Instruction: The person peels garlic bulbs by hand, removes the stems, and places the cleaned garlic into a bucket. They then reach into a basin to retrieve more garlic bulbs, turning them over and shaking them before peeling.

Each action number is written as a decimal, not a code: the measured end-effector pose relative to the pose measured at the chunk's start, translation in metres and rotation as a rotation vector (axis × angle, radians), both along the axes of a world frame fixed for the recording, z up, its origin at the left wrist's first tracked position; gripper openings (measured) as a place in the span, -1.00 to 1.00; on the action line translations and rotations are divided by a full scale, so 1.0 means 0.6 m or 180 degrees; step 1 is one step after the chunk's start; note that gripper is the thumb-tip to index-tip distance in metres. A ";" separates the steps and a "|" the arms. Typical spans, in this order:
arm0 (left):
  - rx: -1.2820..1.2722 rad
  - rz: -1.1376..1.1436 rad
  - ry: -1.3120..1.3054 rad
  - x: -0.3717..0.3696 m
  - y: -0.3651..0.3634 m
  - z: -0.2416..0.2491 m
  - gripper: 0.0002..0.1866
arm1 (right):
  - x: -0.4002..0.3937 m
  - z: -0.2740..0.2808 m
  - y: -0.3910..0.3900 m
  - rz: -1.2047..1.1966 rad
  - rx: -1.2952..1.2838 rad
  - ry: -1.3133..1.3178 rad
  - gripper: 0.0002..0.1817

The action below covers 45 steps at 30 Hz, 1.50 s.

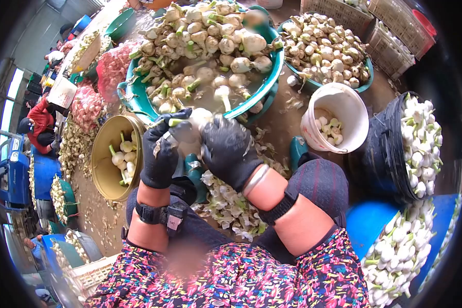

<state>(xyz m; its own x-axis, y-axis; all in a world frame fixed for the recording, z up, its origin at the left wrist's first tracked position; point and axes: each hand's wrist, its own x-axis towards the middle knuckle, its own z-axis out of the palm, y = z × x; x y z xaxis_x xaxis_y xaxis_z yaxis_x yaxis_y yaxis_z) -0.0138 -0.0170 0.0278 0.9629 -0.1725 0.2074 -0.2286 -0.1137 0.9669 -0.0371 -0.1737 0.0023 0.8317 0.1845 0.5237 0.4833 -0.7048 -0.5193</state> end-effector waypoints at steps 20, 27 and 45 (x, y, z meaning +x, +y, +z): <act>0.0127 -0.0112 -0.0295 0.006 0.027 -0.019 -0.79 | 0.004 0.002 -0.015 0.0736 0.0803 0.0073 -0.92; 0.0678 -0.0172 -0.0529 0.015 0.045 -0.032 -0.62 | -0.007 -0.021 -0.013 0.0943 0.0239 0.1316 -0.77; -0.0044 -0.0500 0.0367 -0.011 0.005 0.003 -0.65 | 0.008 -0.002 -0.022 0.0990 0.4016 0.2238 -0.39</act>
